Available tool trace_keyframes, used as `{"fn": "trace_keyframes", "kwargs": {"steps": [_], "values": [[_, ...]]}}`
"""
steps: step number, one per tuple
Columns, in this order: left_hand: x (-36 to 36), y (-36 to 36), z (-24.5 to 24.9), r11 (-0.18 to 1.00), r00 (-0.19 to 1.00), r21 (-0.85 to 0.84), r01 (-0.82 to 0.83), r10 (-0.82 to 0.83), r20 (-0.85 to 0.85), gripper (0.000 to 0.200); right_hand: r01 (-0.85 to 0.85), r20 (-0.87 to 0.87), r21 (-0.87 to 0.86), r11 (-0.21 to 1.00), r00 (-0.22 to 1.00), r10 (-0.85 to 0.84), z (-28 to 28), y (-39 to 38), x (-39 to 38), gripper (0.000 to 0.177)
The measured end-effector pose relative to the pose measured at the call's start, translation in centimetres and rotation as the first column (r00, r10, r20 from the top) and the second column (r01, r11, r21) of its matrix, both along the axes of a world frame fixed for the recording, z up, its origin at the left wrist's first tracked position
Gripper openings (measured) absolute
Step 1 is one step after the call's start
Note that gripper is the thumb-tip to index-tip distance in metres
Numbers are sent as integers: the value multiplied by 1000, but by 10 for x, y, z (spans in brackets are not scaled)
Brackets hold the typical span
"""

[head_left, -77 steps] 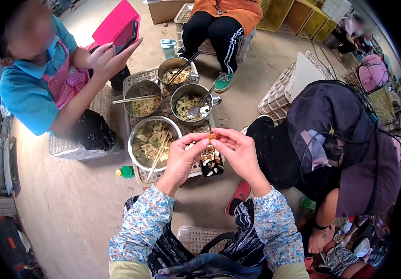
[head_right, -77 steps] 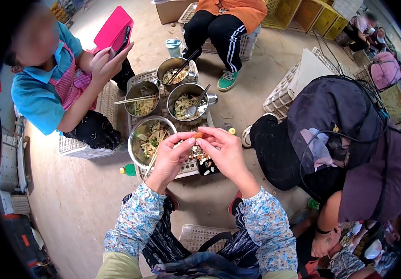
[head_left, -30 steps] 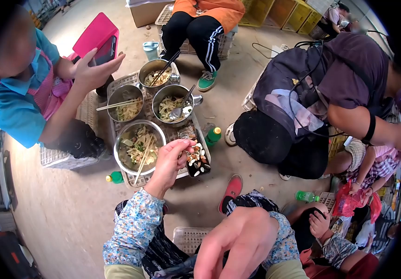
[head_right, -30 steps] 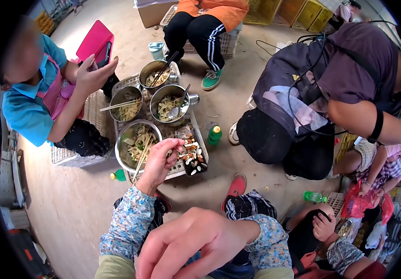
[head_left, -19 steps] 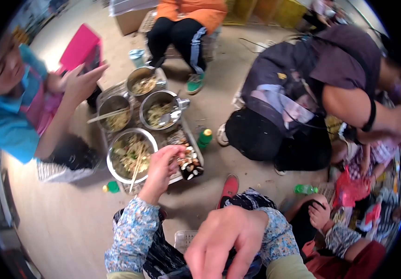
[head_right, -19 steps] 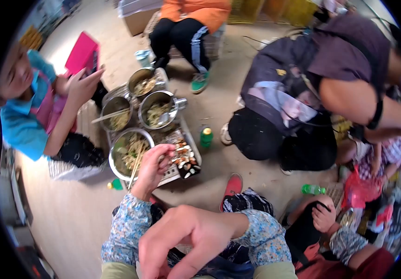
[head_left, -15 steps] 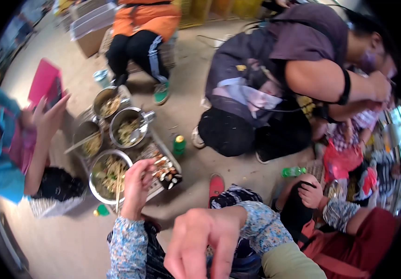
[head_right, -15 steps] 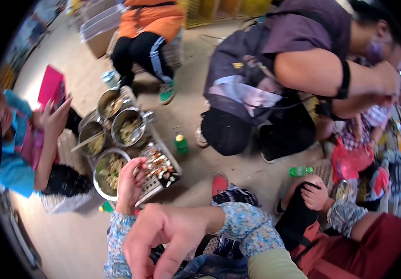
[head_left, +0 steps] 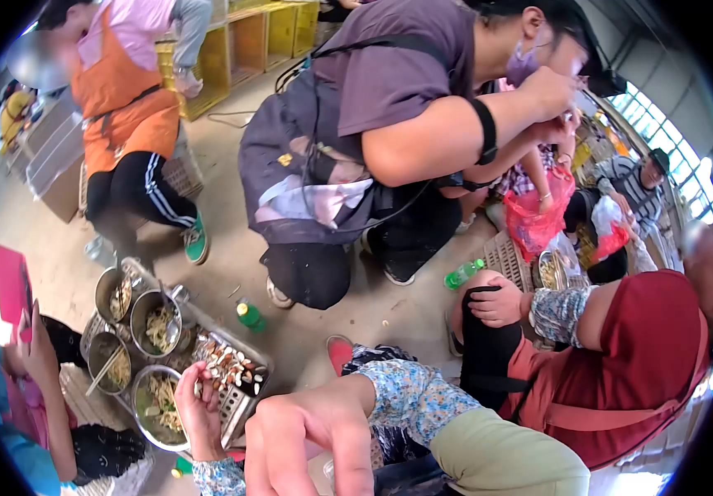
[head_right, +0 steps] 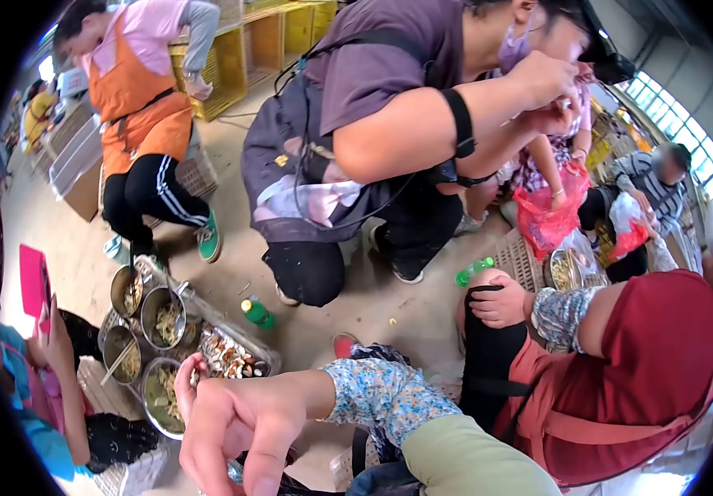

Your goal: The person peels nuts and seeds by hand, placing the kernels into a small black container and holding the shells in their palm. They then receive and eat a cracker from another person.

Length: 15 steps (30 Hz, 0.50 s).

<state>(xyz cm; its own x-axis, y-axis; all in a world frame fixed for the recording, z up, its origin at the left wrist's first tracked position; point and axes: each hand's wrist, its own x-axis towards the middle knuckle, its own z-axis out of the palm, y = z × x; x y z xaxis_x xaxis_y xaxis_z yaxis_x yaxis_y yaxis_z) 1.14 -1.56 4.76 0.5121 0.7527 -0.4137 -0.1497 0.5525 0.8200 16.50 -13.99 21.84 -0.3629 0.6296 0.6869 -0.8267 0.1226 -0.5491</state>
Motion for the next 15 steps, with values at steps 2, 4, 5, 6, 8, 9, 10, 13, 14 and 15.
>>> {"fn": "trace_keyframes", "kwargs": {"steps": [2, 4, 5, 6, 8, 9, 10, 13, 14, 15], "values": [[0, 0, -1, 1000, 1000, -5, 2, -2, -23, 17, 115, 55, 100, 988, 991, -121, 5, -3, 6, 33], [3, -3, 5, 998, 998, -57, -26, 23, -64, 17, 134, 49, 136, 982, 989, -142, 9, -6, 10, 32], [5, -5, 10, 999, 994, -39, -37, 32, -108, 17, 145, 38, 167, 975, 987, -153, 9, -7, 12, 32], [5, -4, 7, 1000, 996, -8, -10, 9, -87, 17, 155, 38, 168, 974, 986, -163, 10, -8, 12, 32], [4, -4, 6, 997, 1000, -74, 15, -16, -15, 18, 111, 25, 119, 987, 993, -115, 13, -10, 13, 29], [5, -5, 6, 997, 1000, -78, 5, -8, -30, 18, 90, 13, 92, 992, 996, -92, 14, -11, 13, 28], [4, -4, 2, 995, 1000, -97, 8, -10, -14, 18, 107, -7, 122, 987, 994, -107, 15, -11, 13, 26], [5, -5, 0, 997, 1000, -80, 12, -14, -17, 19, 145, -27, 102, 984, 989, -143, 14, -15, 16, 27], [6, -6, 0, 996, 999, -85, 16, -18, -28, 19, 144, -55, 100, 985, 989, -139, 14, -16, 17, 27], [7, -7, 1, 997, 999, -79, 10, -13, -34, 19, 155, -48, 99, 983, 987, -151, 15, -16, 18, 27]]}}
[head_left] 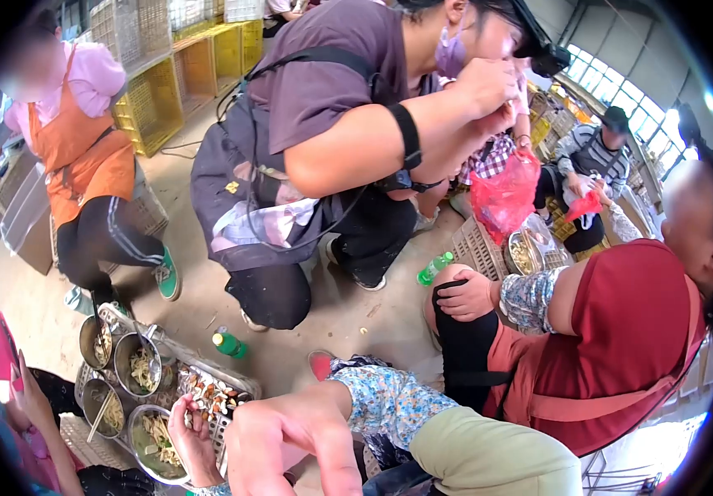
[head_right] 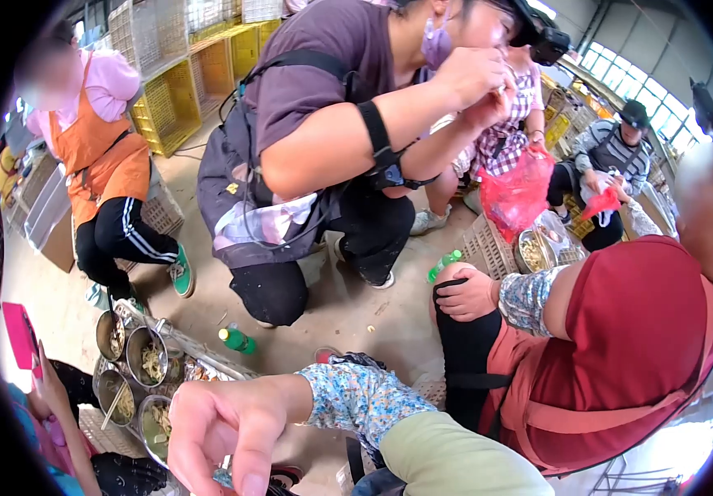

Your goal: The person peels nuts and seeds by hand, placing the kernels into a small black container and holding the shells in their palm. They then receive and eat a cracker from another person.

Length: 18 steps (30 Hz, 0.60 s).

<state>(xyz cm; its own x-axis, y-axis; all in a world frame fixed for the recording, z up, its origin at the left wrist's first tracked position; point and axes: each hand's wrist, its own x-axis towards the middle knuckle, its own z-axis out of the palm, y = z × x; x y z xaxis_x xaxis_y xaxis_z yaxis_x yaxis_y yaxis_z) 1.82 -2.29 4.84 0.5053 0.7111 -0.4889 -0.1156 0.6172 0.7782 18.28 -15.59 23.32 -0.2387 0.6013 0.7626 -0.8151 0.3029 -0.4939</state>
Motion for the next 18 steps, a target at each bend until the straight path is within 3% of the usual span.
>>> {"fn": "trace_keyframes", "kwargs": {"steps": [3, 4, 6, 10, 12, 13, 18], "values": [[-4, 5, -8, 1000, 998, -17, 20, -21, -58, 21, -21, -49, 62, 998, 999, 24, 0, -4, 6, 27], [-1, -7, 16, 999, 980, -8, -38, 35, -196, 16, 12, -24, 85, 996, 1000, -10, 3, -7, 9, 27], [-16, 6, -11, 999, 989, -19, 50, -53, -135, 21, 75, 34, 176, 982, 996, -82, 6, -13, 13, 27], [-13, -2, -7, 999, 990, 26, 47, -43, -136, 24, 137, 36, 285, 949, 988, -153, 11, -23, 6, 26], [-11, -6, -2, 998, 992, 33, 59, -54, -118, 25, 287, -155, 374, 882, 957, -246, 6, -24, 0, 27], [-7, -8, 0, 998, 993, 13, 62, -60, -99, 25, 201, -139, 459, 866, 978, -154, 7, -20, 5, 21], [-1, -10, 2, 996, 986, -1, 87, -86, -143, 24, 235, -139, 464, 854, 971, -192, 6, -25, 10, 22]]}}
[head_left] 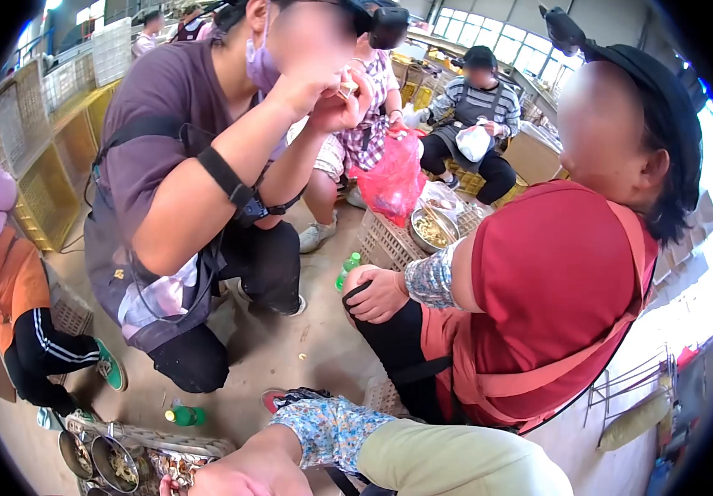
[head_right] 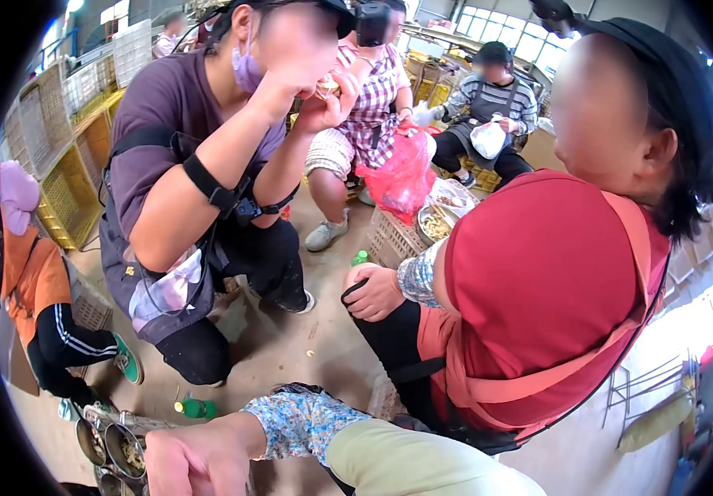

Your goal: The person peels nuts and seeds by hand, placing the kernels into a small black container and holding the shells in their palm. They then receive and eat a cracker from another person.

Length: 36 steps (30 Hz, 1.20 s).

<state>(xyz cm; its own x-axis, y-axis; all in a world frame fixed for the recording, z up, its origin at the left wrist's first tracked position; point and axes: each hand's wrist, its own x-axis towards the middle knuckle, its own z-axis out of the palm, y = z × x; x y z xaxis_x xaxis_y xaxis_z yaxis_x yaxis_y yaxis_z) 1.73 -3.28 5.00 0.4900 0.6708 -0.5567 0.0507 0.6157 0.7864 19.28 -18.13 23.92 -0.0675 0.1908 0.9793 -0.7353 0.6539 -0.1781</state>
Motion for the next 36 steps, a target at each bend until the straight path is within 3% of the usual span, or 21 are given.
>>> {"fn": "trace_keyframes", "kwargs": {"steps": [5, 19, 22, 24, 25, 26, 27, 29, 30, 31, 32, 34, 36], "values": [[3, 1, -5, 998, 998, -61, -11, 7, -66, 20, 25, 4, -13, 1000, 1000, -25, -3, -7, 6, 22], [7, -3, -14, 999, 1000, 30, 18, -18, -18, 24, 43, 29, -62, 997, 999, -41, -13, -12, 3, 25], [9, -3, -18, 997, 1000, 77, 18, -19, 18, 25, 38, 43, -151, 988, 999, -32, -19, -15, 5, 26], [11, 1, -28, 979, 994, 205, -3, -20, 108, 26, 77, 25, -313, 947, 997, -73, -29, -6, 14, 27], [7, -2, -39, 948, 987, 316, -31, -20, 158, 26, 146, 9, -381, 913, 988, -154, -33, 12, 24, 25], [3, -4, -45, 918, 980, 387, -90, 13, 197, 26, 97, -8, -724, 683, 989, -148, -41, 18, 30, 25], [20, 4, -33, 976, 980, 153, -152, 129, 154, 28, 177, 84, -865, 470, 973, -213, -56, 38, 35, 23], [19, 3, 6, 948, 996, 318, -13, -15, 84, 31, 194, 160, -955, 225, 973, -164, -98, 86, 23, 23], [20, 6, 6, 915, 994, 396, -79, 44, 98, 32, 217, 209, -970, 109, 974, -81, -119, 99, 17, 24], [15, 10, 4, 938, 964, 311, -154, 74, 256, 34, 181, 180, -983, 40, 983, -26, -143, 108, 9, 23], [8, 16, 2, 940, 943, 268, -212, 125, 309, 36, 165, 164, -986, -38, 986, 7, -160, 116, 1, 22], [-5, 24, 0, 959, 912, 160, -233, 158, 380, 40, 97, 96, -993, -70, 995, 13, -172, 124, -13, 20], [-7, 21, 6, 958, 915, 192, -214, 127, 384, 35, 107, 104, -992, -72, 994, 47, -172, 122, -17, 21]]}}
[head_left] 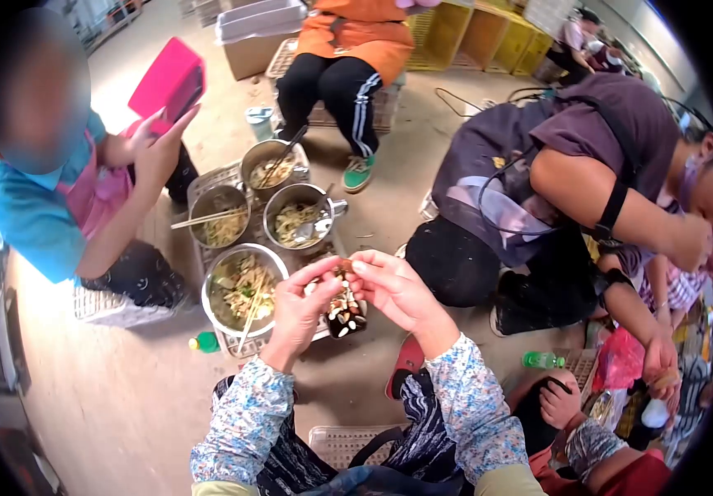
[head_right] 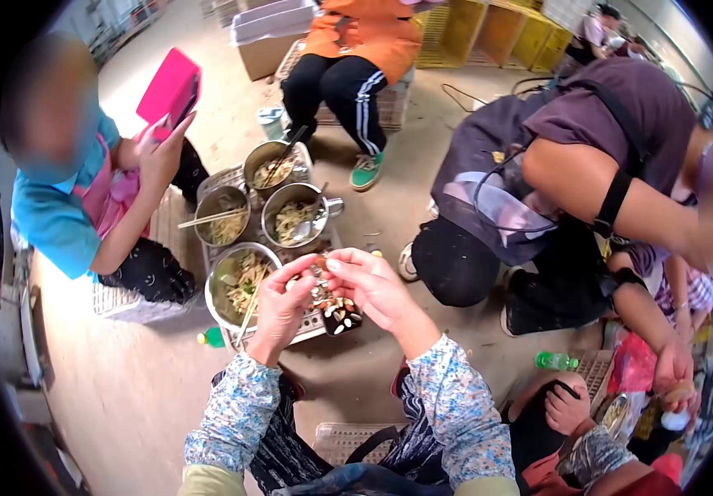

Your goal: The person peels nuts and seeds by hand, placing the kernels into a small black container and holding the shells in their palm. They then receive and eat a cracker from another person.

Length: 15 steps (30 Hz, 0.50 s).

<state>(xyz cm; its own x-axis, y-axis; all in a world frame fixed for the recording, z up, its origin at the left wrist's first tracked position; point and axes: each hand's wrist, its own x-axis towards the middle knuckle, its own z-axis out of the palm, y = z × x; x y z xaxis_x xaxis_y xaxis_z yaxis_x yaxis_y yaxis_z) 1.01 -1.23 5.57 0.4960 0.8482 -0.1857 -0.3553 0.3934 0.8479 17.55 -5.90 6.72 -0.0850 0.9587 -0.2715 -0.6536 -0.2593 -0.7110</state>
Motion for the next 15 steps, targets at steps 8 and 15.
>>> {"fn": "trace_keyframes", "kwargs": {"steps": [8, 15], "values": [[-12, 4, 0, 977, 992, 204, -53, 75, -102, 27, -115, 0, -28, 993, 993, 115, -7, 7, -20, 23], [-20, 3, -1, 860, 933, 509, -34, 209, -291, 22, -57, 292, 46, 997, 955, 41, 4, 6, -25, 28]]}}
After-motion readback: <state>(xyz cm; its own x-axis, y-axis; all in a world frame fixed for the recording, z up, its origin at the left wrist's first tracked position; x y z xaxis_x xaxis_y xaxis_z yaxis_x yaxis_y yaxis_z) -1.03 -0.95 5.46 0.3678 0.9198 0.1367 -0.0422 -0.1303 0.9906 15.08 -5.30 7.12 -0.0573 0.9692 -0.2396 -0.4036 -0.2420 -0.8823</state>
